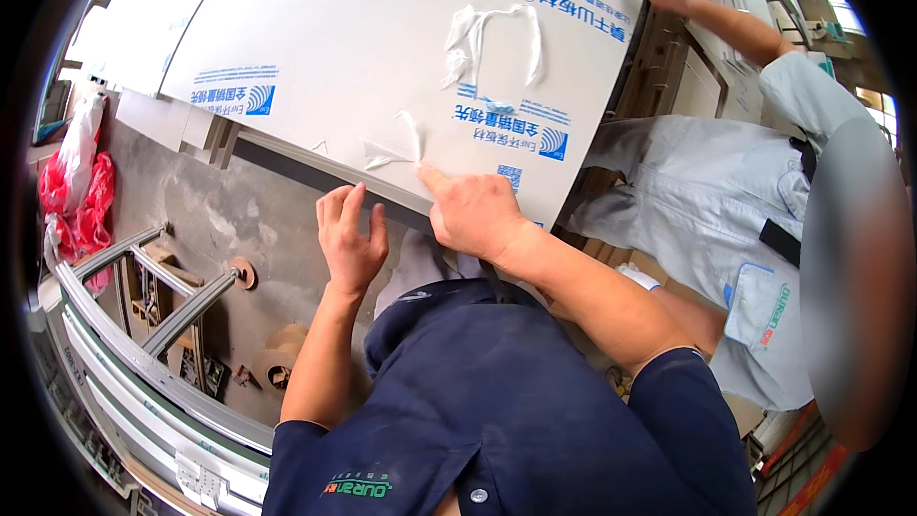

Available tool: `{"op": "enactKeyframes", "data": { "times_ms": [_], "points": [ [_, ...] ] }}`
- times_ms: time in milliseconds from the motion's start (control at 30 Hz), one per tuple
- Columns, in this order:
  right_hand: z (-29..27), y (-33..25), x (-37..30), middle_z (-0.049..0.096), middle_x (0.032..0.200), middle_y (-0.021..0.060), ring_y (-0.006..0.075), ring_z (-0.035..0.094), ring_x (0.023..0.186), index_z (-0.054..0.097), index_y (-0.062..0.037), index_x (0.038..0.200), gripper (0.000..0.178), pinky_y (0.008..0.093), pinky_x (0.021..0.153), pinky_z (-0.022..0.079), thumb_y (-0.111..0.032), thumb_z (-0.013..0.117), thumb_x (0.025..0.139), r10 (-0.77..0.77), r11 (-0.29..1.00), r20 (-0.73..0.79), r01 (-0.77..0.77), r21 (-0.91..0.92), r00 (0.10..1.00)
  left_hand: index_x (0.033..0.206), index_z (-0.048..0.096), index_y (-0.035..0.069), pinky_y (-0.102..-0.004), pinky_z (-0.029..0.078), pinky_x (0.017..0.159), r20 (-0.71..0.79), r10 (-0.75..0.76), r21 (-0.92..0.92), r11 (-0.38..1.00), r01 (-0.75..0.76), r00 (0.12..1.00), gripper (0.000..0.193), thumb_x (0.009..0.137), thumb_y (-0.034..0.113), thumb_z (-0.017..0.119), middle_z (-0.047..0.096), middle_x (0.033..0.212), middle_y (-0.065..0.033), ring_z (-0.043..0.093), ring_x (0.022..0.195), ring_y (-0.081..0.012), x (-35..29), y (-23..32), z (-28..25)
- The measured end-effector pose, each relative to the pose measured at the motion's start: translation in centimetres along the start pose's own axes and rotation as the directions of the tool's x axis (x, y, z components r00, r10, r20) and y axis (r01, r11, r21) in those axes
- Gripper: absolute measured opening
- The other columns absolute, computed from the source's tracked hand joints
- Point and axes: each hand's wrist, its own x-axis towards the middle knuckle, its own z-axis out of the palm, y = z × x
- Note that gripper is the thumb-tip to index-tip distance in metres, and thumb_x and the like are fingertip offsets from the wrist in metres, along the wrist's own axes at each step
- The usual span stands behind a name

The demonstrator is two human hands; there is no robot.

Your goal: The person peels a protective plastic film from large panels by hand and wipes the surface using a cloth and liquid from a plastic bottle.

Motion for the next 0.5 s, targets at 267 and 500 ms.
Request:
{"op": "enactKeyframes", "data": {
  "times_ms": [267,500],
  "points": [
    [-0.1,0.9,5.0,0.070,0.075,0.0165,0.0351,0.070,0.073,0.070,-0.0051,0.088,0.024,0.0442,0.067,0.055,-0.028,0.065,0.084,0.258,0.956,-0.102,-0.239,0.168,0.961,0.112,0.066,0.010,-0.0437,0.038,0.097,0.136,0.110,0.139,0.982,-0.129,0.985,0.035,0.077,0.011,0.071,0.057,0.121,-0.0072,0.051,0.117,-0.0315,5.0,1.7,1.3],
    [0.9,1.6,6.7,0.071,0.078,0.0171,0.0367,0.069,0.077,0.071,-0.0068,0.080,0.021,0.0458,0.071,0.055,-0.025,0.061,0.081,0.318,0.923,-0.019,-0.305,0.236,0.948,0.098,0.070,0.013,-0.0420,0.037,0.098,0.216,0.147,0.248,0.948,-0.200,0.965,0.021,0.077,0.010,0.070,0.057,0.113,-0.0046,0.052,0.114,-0.0280,6.7,2.1,1.8]
  ]
}}
